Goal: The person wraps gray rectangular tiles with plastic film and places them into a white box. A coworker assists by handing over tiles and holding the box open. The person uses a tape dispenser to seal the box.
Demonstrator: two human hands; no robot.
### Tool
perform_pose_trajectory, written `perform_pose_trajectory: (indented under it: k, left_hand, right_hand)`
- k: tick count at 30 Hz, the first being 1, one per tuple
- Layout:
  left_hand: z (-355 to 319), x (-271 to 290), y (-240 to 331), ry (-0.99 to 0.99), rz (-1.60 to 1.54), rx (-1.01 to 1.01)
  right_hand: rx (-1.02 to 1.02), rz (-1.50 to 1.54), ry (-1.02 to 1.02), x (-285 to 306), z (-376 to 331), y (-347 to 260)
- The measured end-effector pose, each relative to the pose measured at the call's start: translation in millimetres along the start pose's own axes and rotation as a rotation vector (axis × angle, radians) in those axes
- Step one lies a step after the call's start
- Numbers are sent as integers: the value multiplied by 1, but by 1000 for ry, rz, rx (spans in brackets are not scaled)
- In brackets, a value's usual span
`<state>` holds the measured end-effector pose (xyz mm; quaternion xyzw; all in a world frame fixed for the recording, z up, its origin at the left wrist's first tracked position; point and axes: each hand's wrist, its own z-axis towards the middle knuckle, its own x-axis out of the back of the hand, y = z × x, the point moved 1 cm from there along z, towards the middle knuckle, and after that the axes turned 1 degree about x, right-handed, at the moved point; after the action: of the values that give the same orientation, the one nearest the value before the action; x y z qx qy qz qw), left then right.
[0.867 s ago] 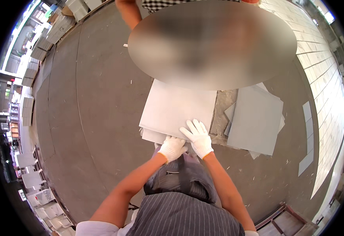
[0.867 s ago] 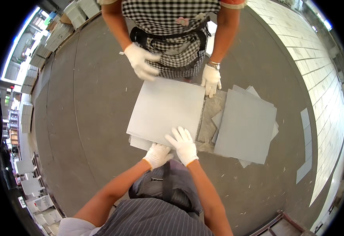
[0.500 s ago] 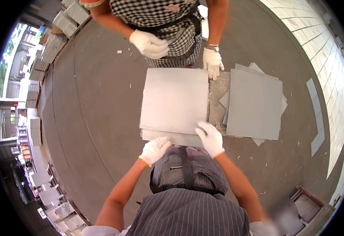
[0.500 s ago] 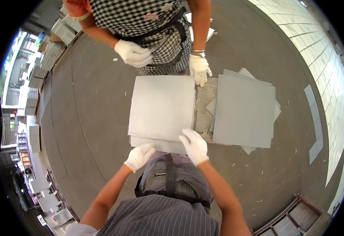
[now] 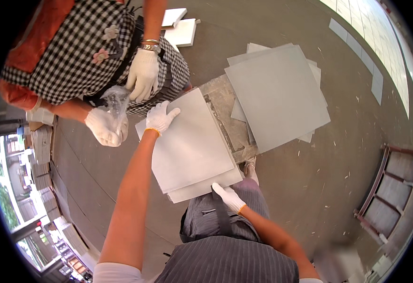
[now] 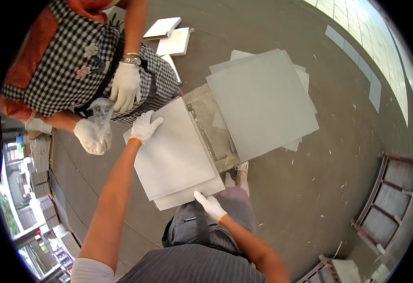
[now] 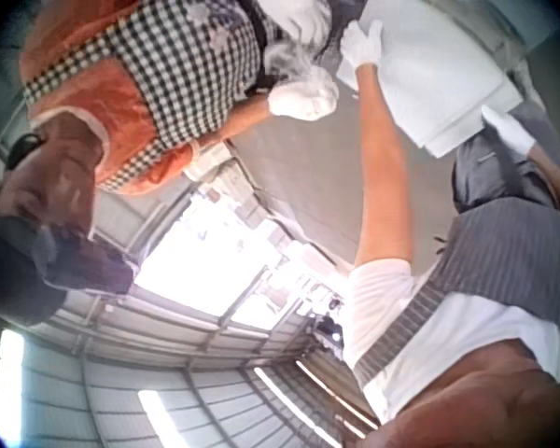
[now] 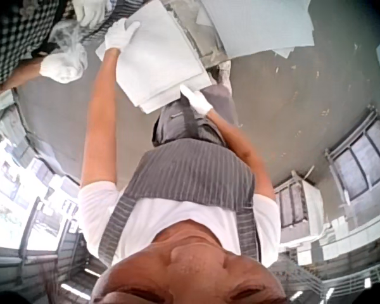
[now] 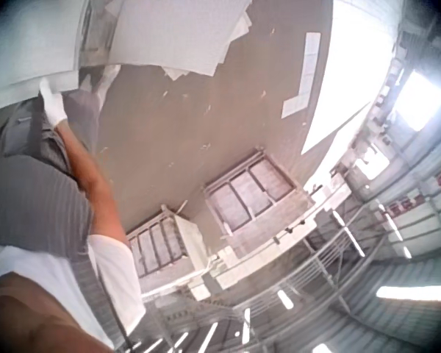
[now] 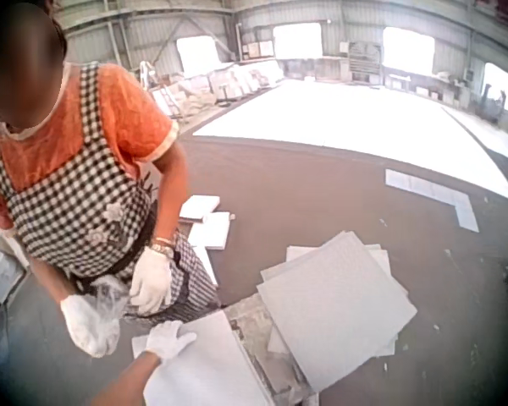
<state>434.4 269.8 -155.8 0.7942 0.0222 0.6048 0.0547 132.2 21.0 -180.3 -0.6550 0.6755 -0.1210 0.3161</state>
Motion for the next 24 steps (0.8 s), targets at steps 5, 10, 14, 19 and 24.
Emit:
perform_pose_trajectory:
  k: [5, 10, 14, 19, 24]
  left_hand:
    - [4, 3, 5, -37, -34, -16]
    - [1, -3, -4, 23, -16, -67]
    - [-14, -8, 8, 1, 36, -92]
    - [-35, -14, 24, -44, 31, -111]
    - [-36, -11, 24, -46, 45, -97]
  right_hand:
    - [-188, 421, 182, -28, -5, -29]
    - [-322, 301, 162, -28, -13, -52]
    - [-165, 429, 230, -37, -15, -53]
    - [-68, 530, 243, -35, -2, -27]
    - [-126, 584, 247, -35, -1, -21]
